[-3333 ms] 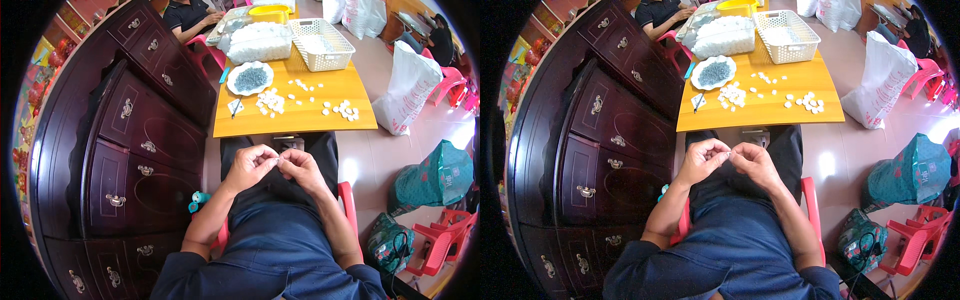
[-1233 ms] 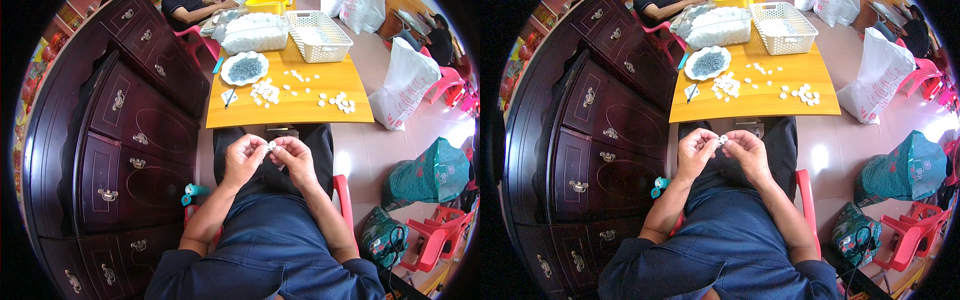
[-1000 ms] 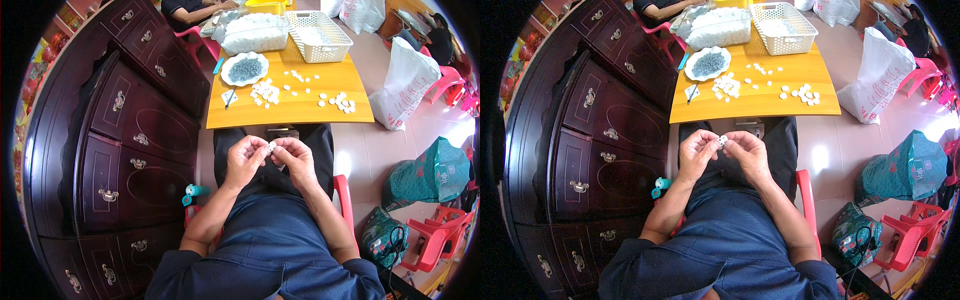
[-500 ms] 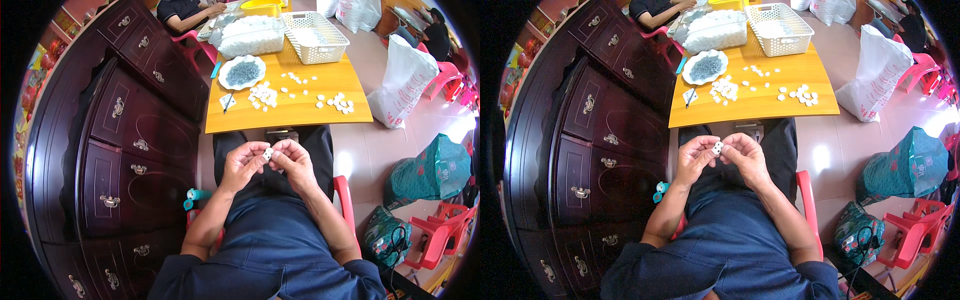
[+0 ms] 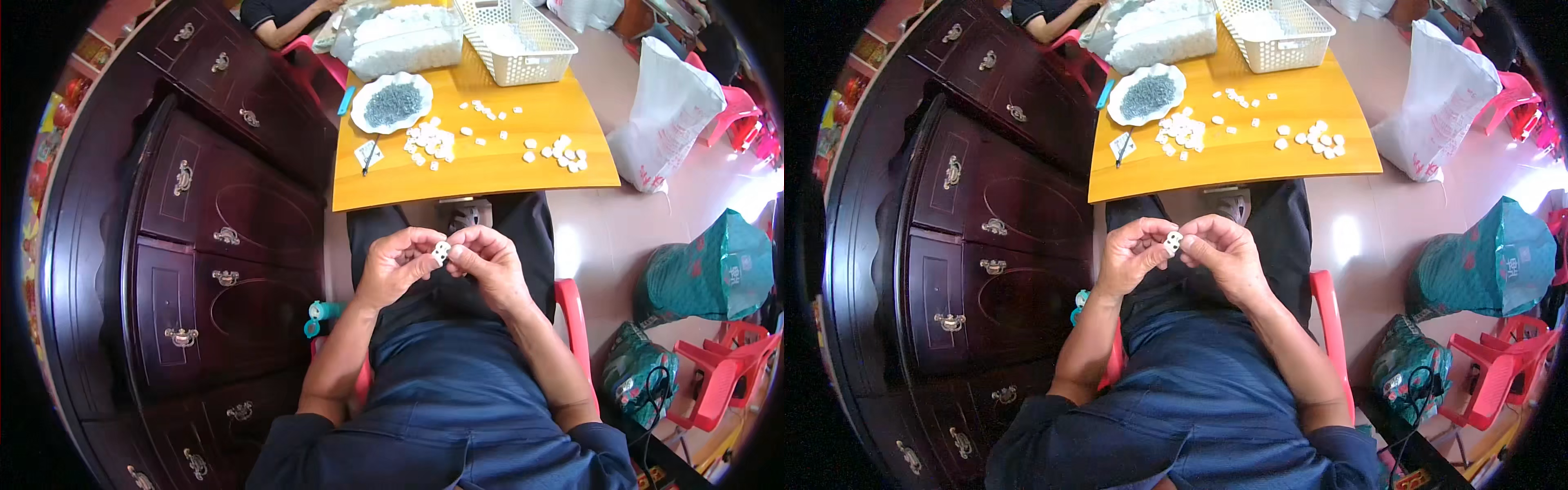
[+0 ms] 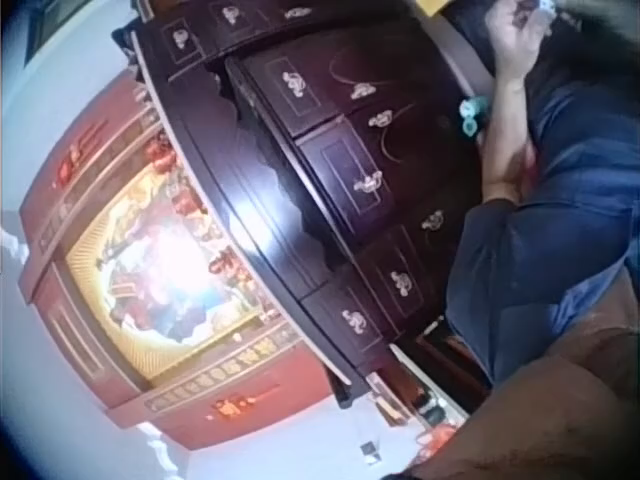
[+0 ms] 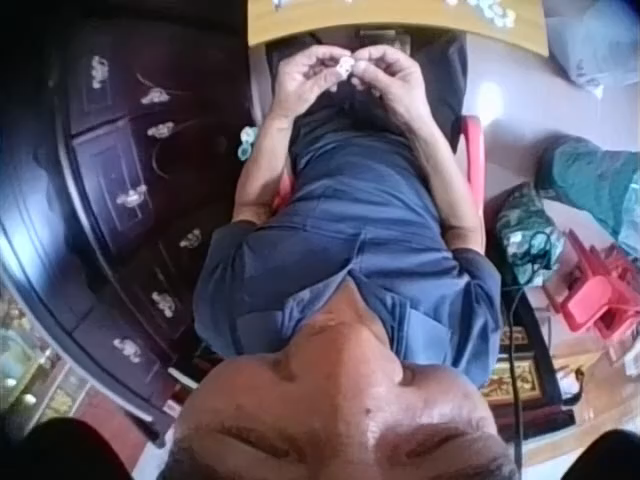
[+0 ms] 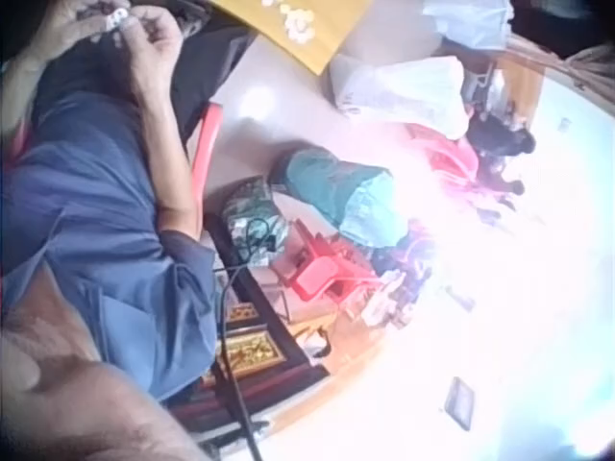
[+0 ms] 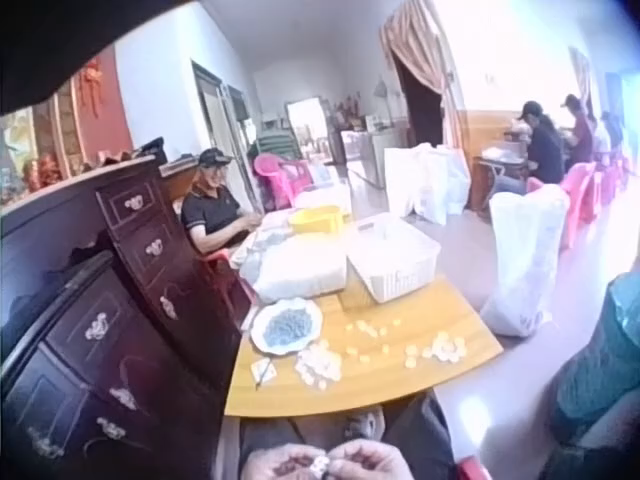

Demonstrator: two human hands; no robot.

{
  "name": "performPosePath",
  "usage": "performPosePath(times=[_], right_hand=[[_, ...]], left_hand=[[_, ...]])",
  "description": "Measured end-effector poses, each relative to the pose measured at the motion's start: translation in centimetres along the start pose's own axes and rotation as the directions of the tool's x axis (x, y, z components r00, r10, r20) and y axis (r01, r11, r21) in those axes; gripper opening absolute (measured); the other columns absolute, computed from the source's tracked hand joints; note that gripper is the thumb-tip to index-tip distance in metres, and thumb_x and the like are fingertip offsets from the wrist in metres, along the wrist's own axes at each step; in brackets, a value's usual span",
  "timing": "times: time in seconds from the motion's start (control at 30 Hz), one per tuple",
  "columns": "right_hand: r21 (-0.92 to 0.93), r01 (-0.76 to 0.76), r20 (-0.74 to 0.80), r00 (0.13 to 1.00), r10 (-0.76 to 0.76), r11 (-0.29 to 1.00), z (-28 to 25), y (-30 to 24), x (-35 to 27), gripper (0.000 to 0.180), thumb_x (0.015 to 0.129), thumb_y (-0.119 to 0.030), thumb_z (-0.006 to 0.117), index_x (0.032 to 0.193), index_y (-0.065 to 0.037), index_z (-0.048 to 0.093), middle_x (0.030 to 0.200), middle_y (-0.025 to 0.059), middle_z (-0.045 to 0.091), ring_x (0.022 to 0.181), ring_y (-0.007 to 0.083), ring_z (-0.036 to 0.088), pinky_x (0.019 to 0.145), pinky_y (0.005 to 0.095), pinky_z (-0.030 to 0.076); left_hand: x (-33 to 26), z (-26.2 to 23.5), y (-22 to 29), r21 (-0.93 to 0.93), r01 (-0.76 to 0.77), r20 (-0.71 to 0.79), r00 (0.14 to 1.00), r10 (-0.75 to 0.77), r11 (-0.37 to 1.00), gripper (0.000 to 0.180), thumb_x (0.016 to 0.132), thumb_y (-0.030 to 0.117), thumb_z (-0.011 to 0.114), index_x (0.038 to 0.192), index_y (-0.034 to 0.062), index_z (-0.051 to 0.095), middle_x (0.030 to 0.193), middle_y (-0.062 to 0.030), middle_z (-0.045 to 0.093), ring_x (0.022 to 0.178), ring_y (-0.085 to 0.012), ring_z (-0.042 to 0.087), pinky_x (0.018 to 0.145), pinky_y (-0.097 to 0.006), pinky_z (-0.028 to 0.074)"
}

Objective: Assembling small plastic hardware components by inserting pins into connectors.

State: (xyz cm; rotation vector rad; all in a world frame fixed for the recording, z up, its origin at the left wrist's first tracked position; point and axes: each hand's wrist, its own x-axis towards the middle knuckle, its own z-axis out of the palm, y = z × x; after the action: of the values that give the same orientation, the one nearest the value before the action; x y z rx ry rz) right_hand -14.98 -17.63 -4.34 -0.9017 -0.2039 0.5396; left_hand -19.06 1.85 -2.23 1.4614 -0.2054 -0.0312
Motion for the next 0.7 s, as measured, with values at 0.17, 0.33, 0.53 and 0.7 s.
performPosePath(times=[0.17, 0.33, 0.53, 0.7], right_hand=[[0.057, -0.017, -0.054, 0.998, 0.020, 0.998, -0.3, 0.7, 1.1, 0.011, 0.098, -0.008, 0.068, 0.108, -0.002, 0.068, 0.093, 0.0033, 0.070, 0.079, 0.0074, 0.065, 0.071, 0.0225, 0.054], [0.117, -0.052, -0.112, 0.992, 0.065, 0.992, -0.3, 0.6, 2.2, 0.011, 0.099, -0.006, 0.066, 0.108, -0.001, 0.067, 0.094, 0.0045, 0.070, 0.080, 0.0084, 0.065, 0.073, 0.0234, 0.054], [0.054, -0.052, -0.150, 0.987, 0.059, 0.997, -0.1, 0.8, 3.0, 0.010, 0.100, -0.006, 0.065, 0.108, 0.000, 0.065, 0.095, 0.0049, 0.069, 0.079, 0.0088, 0.064, 0.072, 0.0234, 0.054], [-0.001, -0.076, -0.204, 0.976, 0.074, 0.997, 0.4, 0.9, 4.2, 0.007, 0.100, -0.005, 0.062, 0.104, 0.000, 0.064, 0.091, 0.0036, 0.068, 0.076, 0.0064, 0.063, 0.070, 0.0214, 0.053]], left_hand=[[1.3, -0.7, -1.1, 0.005, 0.037, -0.006, 0.999, -0.037, 0.999, 0.028, 0.096, 0.008, 0.071, 0.122, 0.0010, 0.065, 0.100, -0.0024, 0.071, 0.081, -0.0055, 0.064, 0.066, -0.020, 0.051], [2.9, -0.7, -1.9, -0.036, -0.008, -0.015, 1.000, 0.007, 0.999, 0.020, 0.097, 0.006, 0.069, 0.116, -0.0002, 0.065, 0.096, -0.0044, 0.071, 0.078, -0.0065, 0.065, 0.066, -0.021, 0.052], [3.3, -1.1, -3.4, 0.085, -0.046, -0.076, 0.996, 0.052, 0.995, 0.014, 0.098, 0.005, 0.068, 0.110, -0.0013, 0.064, 0.091, -0.0053, 0.071, 0.077, -0.0083, 0.067, 0.066, -0.022, 0.053], [3.5, -0.9, -3.4, 0.039, -0.031, -0.161, 0.986, 0.037, 0.999, 0.018, 0.096, 0.004, 0.069, 0.113, -0.0016, 0.064, 0.092, -0.0064, 0.071, 0.077, -0.0095, 0.067, 0.069, -0.024, 0.055]])
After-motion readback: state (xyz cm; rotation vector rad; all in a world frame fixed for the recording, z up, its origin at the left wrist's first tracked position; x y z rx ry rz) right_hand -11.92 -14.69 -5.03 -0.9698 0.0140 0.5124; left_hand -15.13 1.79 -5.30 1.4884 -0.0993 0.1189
